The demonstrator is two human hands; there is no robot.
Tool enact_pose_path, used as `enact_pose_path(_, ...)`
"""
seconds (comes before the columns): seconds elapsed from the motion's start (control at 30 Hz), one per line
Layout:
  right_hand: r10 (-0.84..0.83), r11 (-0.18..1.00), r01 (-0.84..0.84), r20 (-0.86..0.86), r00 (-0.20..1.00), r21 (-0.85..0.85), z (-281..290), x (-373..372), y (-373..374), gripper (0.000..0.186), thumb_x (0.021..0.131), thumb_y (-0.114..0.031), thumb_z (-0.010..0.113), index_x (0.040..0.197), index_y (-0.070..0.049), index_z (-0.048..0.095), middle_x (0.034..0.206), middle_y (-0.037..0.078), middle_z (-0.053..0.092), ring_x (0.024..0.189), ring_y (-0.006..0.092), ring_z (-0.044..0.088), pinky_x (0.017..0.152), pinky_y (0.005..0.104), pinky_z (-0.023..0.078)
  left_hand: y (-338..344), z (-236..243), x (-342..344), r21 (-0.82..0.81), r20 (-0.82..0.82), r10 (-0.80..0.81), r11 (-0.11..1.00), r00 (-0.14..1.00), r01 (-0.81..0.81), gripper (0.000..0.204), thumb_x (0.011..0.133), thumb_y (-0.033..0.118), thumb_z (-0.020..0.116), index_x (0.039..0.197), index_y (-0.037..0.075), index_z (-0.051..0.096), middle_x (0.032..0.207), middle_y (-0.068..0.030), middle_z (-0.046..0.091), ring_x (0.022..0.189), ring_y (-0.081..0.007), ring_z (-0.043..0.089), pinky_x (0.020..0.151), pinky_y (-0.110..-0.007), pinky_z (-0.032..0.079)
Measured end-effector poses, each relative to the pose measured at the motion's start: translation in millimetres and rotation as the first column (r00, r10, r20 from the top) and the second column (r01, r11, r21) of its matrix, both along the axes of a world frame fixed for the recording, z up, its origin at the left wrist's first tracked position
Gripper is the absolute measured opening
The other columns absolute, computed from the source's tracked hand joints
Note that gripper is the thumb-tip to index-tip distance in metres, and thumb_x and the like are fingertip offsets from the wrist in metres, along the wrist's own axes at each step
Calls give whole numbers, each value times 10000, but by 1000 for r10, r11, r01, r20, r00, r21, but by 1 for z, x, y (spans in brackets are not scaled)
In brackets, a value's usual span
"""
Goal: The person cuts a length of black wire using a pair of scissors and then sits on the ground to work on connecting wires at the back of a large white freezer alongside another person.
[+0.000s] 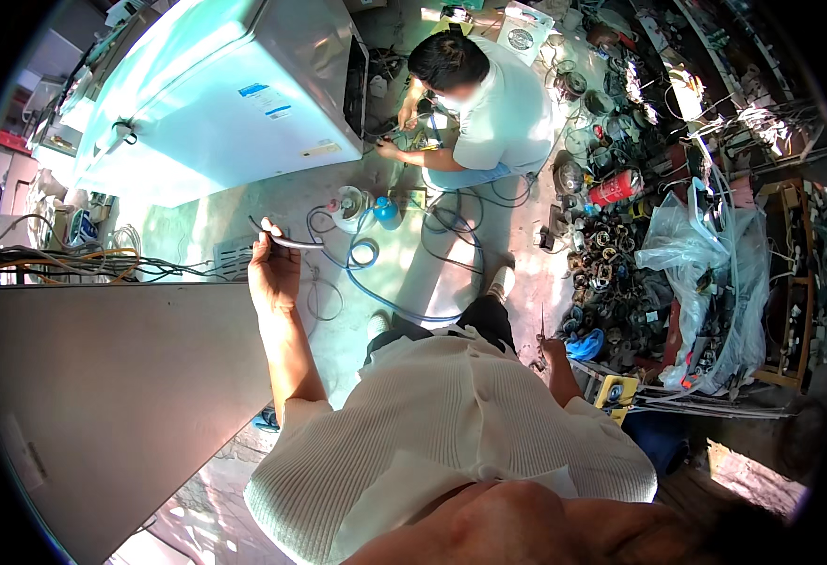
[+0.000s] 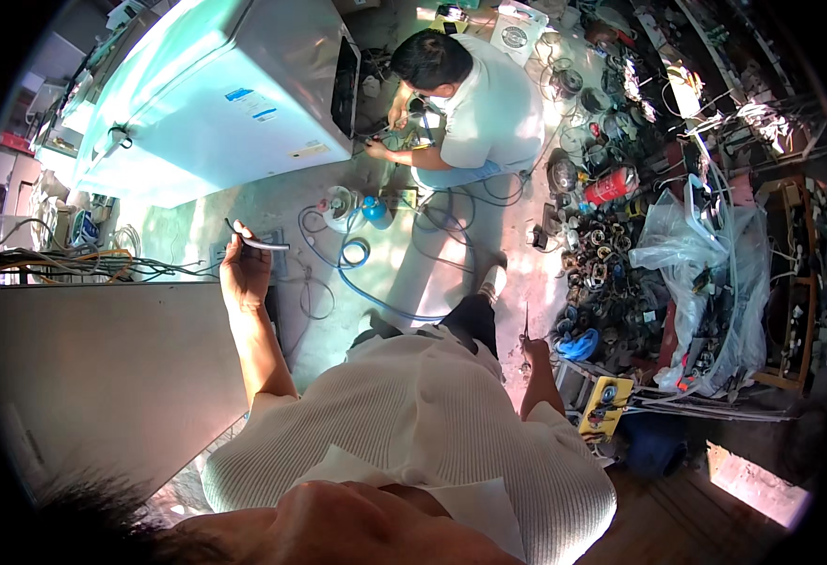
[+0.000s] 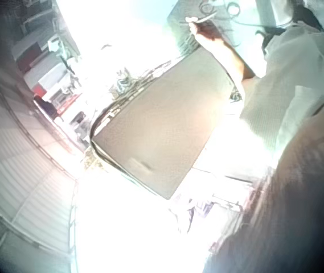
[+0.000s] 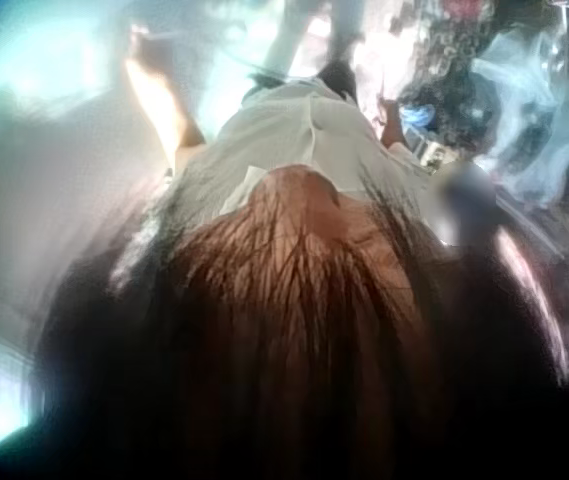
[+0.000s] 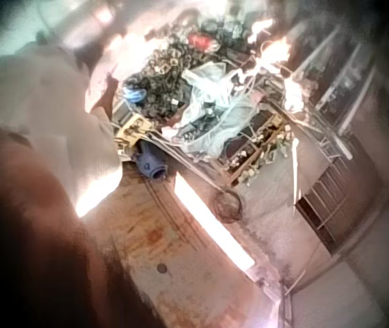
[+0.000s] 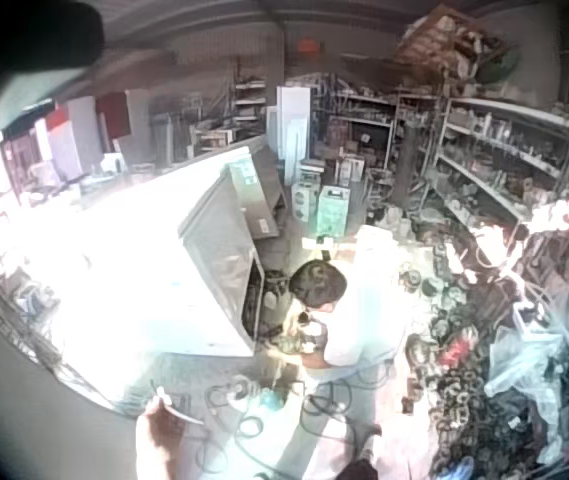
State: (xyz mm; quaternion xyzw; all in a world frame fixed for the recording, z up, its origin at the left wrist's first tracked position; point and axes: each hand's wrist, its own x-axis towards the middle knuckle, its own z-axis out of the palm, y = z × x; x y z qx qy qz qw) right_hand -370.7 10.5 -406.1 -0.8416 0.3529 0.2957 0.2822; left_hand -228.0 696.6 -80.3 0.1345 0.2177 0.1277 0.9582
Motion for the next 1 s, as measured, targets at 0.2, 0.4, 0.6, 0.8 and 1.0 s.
enact_pose_path(0.2,395,910,-409,-155,905,-65,27,131,-49,577,755,-560,616,734,15,662,701,202,639,784,356,625,702,436,471,-140,-23,63,-76,-96,-34,997,995,27,97,920,92,496,974,79,576,1041,-1,647,901,-127,629,789,-318,507)
enact_pose_path(0.4,601,760,-649,-410,686,29,38,245,-99,642,648,-582,703,837,31,681,863,220,665,864,329,645,773,399,498,-249,-42,112,-143,-144,-157,980,977,136,134,932,118,489,1041,106,567,1010,20,656,908,-110,614,762,-299,460)
enact_pose_path(0.6,629,738,-652,-529,570,174,10,336,-42,1092,480,-792,666,1123,86,581,1157,244,583,1096,334,564,908,365,456,-259,-109,113,-112,-368,16,992,930,-62,92,934,88,481,978,92,562,1005,-13,615,874,-129,590,761,-335,488)
enact_pose_path(0.8,510,830,-453,-111,853,326,-130,302,80,556,771,-574,615,709,-22,609,629,93,609,537,206,580,496,322,447,-265,-300,117,-66,-583,-82,996,808,53,122,923,103,502,1025,53,545,910,-29,592,808,-155,596,695,-266,504)
enact_pose_path(1.0,335,880,-54,-534,776,472,-288,133,136,457,847,-463,589,704,-29,590,578,44,553,444,166,505,430,287,404,-273,-438,158,43,-756,-58,990,652,138,84,900,60,500,919,125,451,1056,-81,595,917,-160,587,731,-253,481)
